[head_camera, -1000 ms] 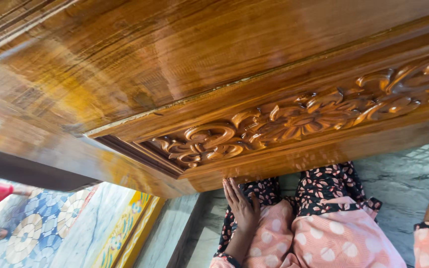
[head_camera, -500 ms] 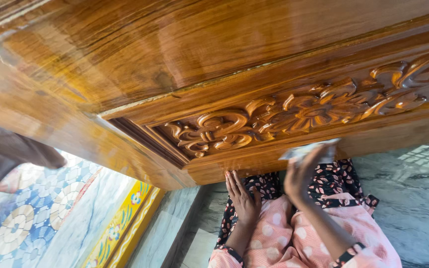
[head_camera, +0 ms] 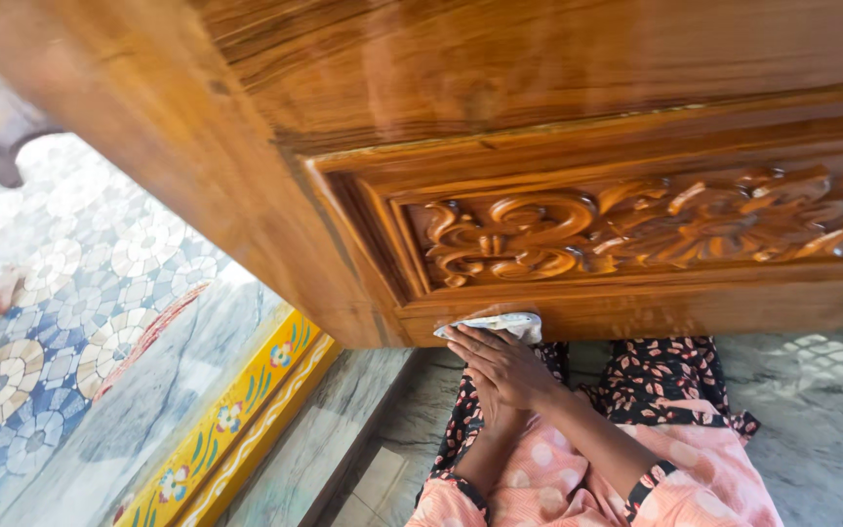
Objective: The person wipes the carved surface of a wooden door with a cloth.
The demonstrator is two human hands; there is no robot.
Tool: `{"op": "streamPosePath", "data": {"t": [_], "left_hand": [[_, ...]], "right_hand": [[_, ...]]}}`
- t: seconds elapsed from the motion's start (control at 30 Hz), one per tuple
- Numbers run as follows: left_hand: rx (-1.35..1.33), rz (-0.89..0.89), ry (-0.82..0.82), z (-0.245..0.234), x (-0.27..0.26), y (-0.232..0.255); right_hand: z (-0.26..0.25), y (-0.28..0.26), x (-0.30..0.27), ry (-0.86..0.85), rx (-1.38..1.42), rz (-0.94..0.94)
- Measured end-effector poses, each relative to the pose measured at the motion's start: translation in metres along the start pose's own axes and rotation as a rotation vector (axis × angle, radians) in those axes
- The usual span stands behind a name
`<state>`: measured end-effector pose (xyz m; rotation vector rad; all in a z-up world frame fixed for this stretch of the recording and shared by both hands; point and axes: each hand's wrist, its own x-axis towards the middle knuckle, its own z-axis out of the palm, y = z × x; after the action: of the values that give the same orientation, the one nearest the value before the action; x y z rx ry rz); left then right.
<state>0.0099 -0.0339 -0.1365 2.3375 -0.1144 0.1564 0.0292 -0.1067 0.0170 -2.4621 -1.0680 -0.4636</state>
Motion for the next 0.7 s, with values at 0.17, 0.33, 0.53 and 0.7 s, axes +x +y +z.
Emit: {"op": "streamPosePath", "data": {"t": [0.17, 0.33, 0.53, 0.7], "left_hand": [[-0.145, 0.245, 0.444, -0.049, -0.011, 0.039], [-0.349, 0.248, 0.492, -0.081, -0.021, 0.071], [-0.366, 0.359, 0.317, -0.084, -0.019, 0.071], [-0.209, 0.328, 0.272, -0.078, -0.002, 0.070]], "right_hand": [[-0.010, 0.005, -0.007, 0.032, 0.095, 0.027], [-0.002, -0.002, -0.027, 0.274, 0.331, 0.222], [-0.005, -0.009, -0.036, 0.416, 0.410, 0.385], [-0.027, -0.026, -0.031, 0.449, 0.290, 0.315]]}}
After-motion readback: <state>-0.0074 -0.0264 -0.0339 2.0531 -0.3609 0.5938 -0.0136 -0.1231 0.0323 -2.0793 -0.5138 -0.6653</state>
